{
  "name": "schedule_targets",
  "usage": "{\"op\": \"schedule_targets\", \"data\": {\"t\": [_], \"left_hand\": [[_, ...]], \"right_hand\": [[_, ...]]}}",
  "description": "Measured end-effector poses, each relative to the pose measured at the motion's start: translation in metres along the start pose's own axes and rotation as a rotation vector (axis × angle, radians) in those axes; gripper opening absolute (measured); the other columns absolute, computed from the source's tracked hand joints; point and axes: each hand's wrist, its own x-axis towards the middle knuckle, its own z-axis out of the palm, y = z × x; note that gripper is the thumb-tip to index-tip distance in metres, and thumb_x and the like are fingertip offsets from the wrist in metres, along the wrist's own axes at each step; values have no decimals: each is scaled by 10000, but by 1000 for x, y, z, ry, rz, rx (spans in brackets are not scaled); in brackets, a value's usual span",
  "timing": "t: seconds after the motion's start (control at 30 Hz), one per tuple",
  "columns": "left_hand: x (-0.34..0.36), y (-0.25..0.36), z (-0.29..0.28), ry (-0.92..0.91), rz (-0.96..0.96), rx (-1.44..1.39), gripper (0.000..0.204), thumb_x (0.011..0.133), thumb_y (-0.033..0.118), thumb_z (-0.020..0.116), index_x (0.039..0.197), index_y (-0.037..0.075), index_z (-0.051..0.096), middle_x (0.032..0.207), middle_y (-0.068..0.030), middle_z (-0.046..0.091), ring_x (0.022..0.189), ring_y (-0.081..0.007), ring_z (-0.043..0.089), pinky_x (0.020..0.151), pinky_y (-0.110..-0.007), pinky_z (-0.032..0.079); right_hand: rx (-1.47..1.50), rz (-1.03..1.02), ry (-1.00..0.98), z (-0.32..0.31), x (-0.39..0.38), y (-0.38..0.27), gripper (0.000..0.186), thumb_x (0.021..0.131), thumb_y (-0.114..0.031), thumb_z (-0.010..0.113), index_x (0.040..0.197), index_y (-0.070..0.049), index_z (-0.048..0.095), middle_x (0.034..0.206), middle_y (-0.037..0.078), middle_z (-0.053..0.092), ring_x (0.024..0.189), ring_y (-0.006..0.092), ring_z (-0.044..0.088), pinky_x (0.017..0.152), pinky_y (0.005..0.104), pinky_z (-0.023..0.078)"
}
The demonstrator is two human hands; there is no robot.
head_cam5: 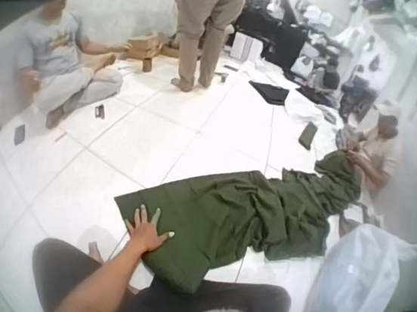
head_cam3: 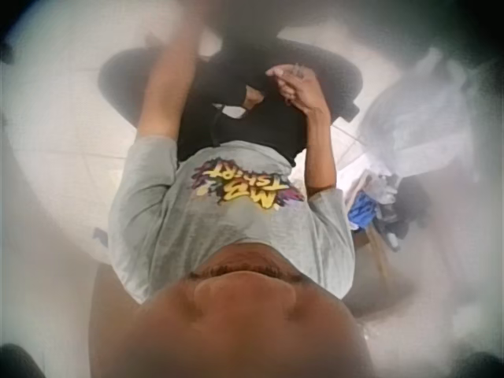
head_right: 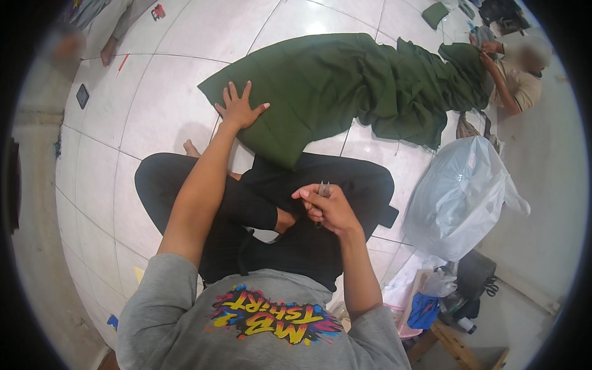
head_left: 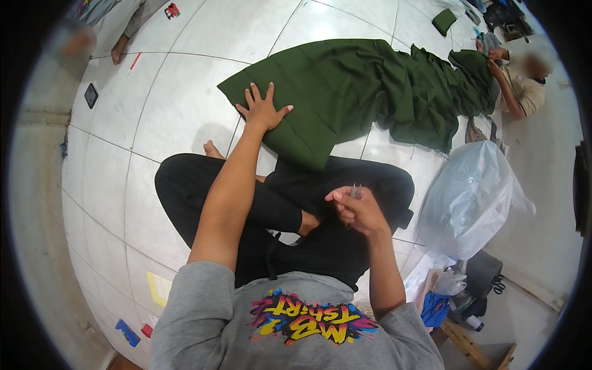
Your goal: The person uses a pair of small scissors to trim the edges and make small snips into a long piece of green fabric while sitting on the floor.
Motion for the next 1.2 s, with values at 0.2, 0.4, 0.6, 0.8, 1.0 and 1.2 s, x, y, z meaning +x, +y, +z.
{"op": "schedule_targets", "data": {"t": [0.2,0.4,0.6,0.8,1.0,1.2], "left_hand": [[0,-1,7,14,11,31,1121,785,823,595,1640,297,95,1675,-254,-79,1547,-445,-85,1118,-780,34],[0,6,-7,-42,3,-4,1170,755,784,661,1642,276,93,1681,-234,-91,1553,-420,-100,1128,-769,-2],[1,0,-8,-63,-18,-8,1151,759,795,647,1640,301,94,1686,-219,-87,1555,-412,-95,1133,-764,16],[-1,6,-10,-33,-14,-35,1142,776,754,665,1643,270,102,1684,-229,-95,1556,-400,-109,1129,-757,-5],[-7,-6,-11,-46,13,-12,1168,768,764,664,1643,286,56,1687,-212,-102,1560,-385,-106,1148,-741,2],[-5,6,-17,-82,-6,-60,1197,746,741,707,1644,276,66,1686,-205,-130,1558,-377,-133,1148,-735,-21]], "right_hand": [[347,-369,-85,57,25,-3,210,1007,-98,623,1131,65,667,801,94,668,491,29,424,436,192,296],[36,-562,97,21,-31,2,174,984,-57,630,1044,97,685,677,57,611,443,33,400,413,206,305],[399,-756,184,-120,-189,83,96,956,-6,581,959,14,675,696,94,594,393,92,395,382,230,335],[639,-1034,-617,-16,-163,14,279,1065,-284,499,1212,-90,636,1024,118,709,475,129,532,391,256,444],[-740,-1212,866,12,-38,-73,225,1018,-110,583,1197,2,661,1229,185,700,713,251,709,618,311,567],[-1514,-1032,981,-55,-47,-74,166,957,-38,548,1098,-35,635,1031,230,694,963,433,679,777,482,575]]}}
